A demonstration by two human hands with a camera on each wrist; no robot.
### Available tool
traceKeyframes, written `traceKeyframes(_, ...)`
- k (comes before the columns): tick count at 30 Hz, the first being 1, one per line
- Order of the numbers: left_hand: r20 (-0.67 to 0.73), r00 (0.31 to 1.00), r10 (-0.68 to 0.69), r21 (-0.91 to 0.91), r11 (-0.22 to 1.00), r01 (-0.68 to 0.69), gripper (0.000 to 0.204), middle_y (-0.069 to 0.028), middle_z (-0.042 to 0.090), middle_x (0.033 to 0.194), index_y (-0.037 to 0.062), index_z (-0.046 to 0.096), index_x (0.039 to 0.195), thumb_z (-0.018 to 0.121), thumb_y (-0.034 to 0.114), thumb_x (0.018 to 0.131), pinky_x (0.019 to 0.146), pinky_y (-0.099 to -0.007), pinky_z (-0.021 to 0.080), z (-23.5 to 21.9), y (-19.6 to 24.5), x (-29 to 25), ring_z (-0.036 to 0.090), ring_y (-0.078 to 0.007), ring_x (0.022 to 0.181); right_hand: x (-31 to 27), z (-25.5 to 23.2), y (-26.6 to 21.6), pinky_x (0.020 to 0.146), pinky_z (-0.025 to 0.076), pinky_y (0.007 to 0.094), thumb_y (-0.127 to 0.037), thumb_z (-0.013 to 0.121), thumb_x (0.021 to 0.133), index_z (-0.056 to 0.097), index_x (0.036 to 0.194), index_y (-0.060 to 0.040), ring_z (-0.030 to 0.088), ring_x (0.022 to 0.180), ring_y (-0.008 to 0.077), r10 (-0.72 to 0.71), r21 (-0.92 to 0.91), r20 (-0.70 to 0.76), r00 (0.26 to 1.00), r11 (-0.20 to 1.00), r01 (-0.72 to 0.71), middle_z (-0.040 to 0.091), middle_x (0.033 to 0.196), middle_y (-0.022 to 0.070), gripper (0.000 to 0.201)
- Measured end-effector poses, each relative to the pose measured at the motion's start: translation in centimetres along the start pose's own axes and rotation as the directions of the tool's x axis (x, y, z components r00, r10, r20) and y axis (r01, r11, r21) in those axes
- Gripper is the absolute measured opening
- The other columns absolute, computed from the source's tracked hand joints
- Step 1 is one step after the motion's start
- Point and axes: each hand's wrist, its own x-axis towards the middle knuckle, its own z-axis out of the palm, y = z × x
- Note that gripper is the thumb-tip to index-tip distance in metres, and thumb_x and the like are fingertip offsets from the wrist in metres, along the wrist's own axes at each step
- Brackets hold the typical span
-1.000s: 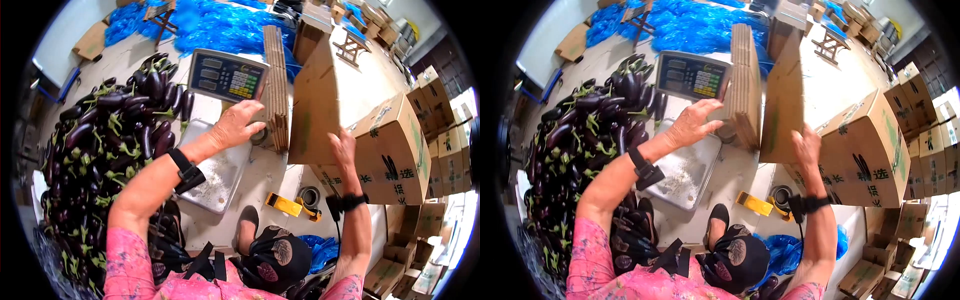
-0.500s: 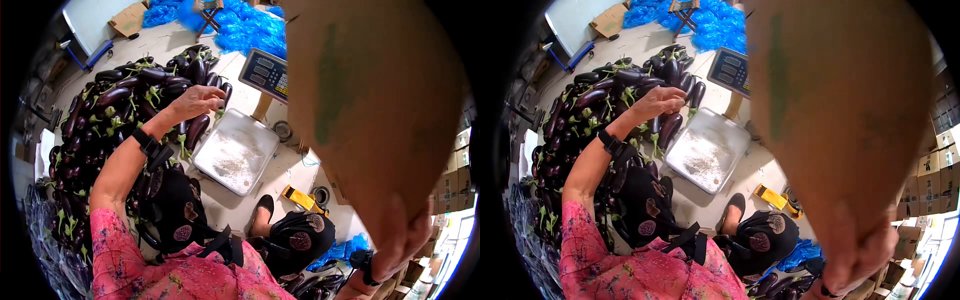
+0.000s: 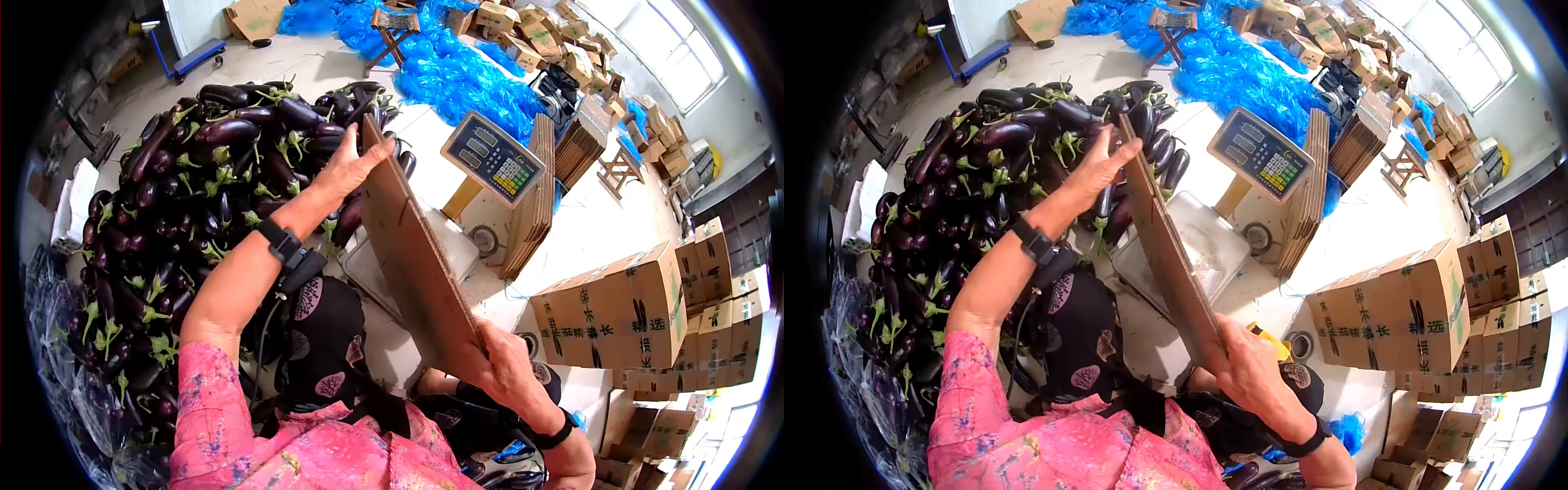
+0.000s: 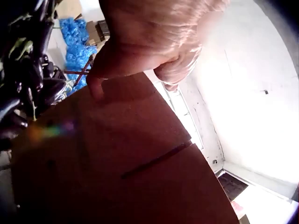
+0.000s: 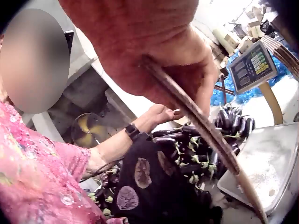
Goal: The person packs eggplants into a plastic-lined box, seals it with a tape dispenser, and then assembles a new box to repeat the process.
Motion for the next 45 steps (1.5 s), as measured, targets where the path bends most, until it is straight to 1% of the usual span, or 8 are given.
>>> traceKeyframes(8,0.158,0.986,0.044,-0.084,0.996,-0.031,0.082,-0.0064,0.053,0.131,0.0104,0.034,0.152,0.070,0.047,0.089,0.095,-0.0355,0.047,0.8,-0.1,1.4,0.051,-0.0156,0.119,1.4,-0.8,2.5,0.107,0.039,0.0356,-0.038,0.050,0.102,0.043,0.145,-0.0001,0.053,0.126,0.0266,0.163,0.517,0.153,0.975,0.827,-0.219,0.056,0.138,0.0193,0.058)
traceKeyframes(12,0.153,0.988,0.010,-0.156,0.988,0.014,0.061,-0.0050,0.061,0.118,0.0082,0.050,0.138,0.067,0.033,0.085,0.080,-0.0325,0.053,-0.1,1.1,0.3,0.059,-0.0155,0.103,1.6,-1.8,2.6,0.095,0.048,0.0331,-0.028,0.054,0.100,0.059,0.132,0.0011,0.064,0.106,0.0229,0.203,0.400,0.068,0.977,0.891,-0.213,0.069,0.114,0.0203,0.044)
traceKeyframes(14,0.143,0.988,0.054,-0.018,0.999,-0.052,0.047,-0.0039,0.065,0.104,0.0048,0.059,0.125,0.063,0.024,0.082,0.074,-0.0306,0.053,-1.0,1.2,1.1,0.061,-0.0150,0.088,2.1,-2.1,1.9,0.052,0.044,0.0330,-0.019,0.057,0.098,0.063,0.094,0.0054,0.048,0.060,0.0091,0.088,0.058,-0.117,0.989,0.995,-0.082,0.054,0.059,0.0093,0.026)
traceKeyframes(16,0.017,0.976,0.215,0.377,0.903,-0.205,0.037,-0.0149,0.069,0.082,-0.0009,0.067,0.107,0.060,0.018,0.077,0.073,-0.0333,0.053,-1.1,2.5,1.4,0.066,-0.0241,0.076,2.8,-3.2,1.8,0.056,0.044,0.0453,-0.020,0.060,0.093,0.054,0.082,0.0041,0.058,0.058,0.0421,0.083,-0.058,-0.191,0.978,0.994,-0.095,0.052,0.065,0.0284,0.027)
traceKeyframes(27,0.647,0.759,0.071,0.710,0.308,-0.634,0.069,-0.0248,0.053,0.128,-0.0020,0.059,0.130,0.077,0.040,0.078,0.105,-0.0451,0.043,1.2,1.9,-4.0,0.051,-0.0423,0.121,6.0,-2.3,3.9,0.079,0.047,0.0507,-0.020,0.063,0.090,0.056,0.102,0.0020,0.058,0.091,0.0470,0.111,-0.187,-0.570,0.814,0.947,-0.260,0.061,0.095,0.0286,0.026)
traceKeyframes(38,0.705,0.706,0.067,0.543,0.590,-0.598,0.049,-0.0209,0.053,0.141,-0.0018,0.062,0.127,0.068,0.028,0.090,0.111,-0.0440,0.038,-2.7,0.1,-3.4,0.050,-0.0370,0.130,14.9,5.2,2.8,0.112,0.035,0.0500,-0.040,0.058,0.097,0.043,0.146,-0.0034,0.038,0.138,0.0410,-0.567,-0.342,-0.058,0.822,0.784,0.517,0.036,0.153,0.0234,0.062)
traceKeyframes(41,0.570,0.794,-0.212,0.199,0.973,0.118,0.055,-0.0214,0.055,0.141,-0.0006,0.055,0.137,0.057,0.039,0.099,0.107,-0.0427,0.042,-4.6,1.6,-5.2,0.056,-0.0338,0.126,16.4,9.3,4.6,0.109,0.036,0.0538,-0.050,0.051,0.099,0.034,0.153,-0.0132,0.032,0.142,0.0412,-0.518,-0.392,0.075,0.852,0.771,0.503,0.027,0.159,0.0205,0.067)
traceKeyframes(45,0.363,0.930,0.063,-0.255,0.966,0.034,0.073,-0.0213,0.055,0.141,-0.0018,0.041,0.148,0.043,0.054,0.101,0.104,-0.0412,0.044,-5.6,1.9,-9.7,0.056,-0.0298,0.127,16.5,8.9,5.1,0.106,0.037,0.0562,-0.047,0.054,0.098,0.032,0.154,-0.0159,0.028,0.144,0.0401,-0.529,-0.434,0.080,0.845,0.744,0.507,0.025,0.161,0.0162,0.068)
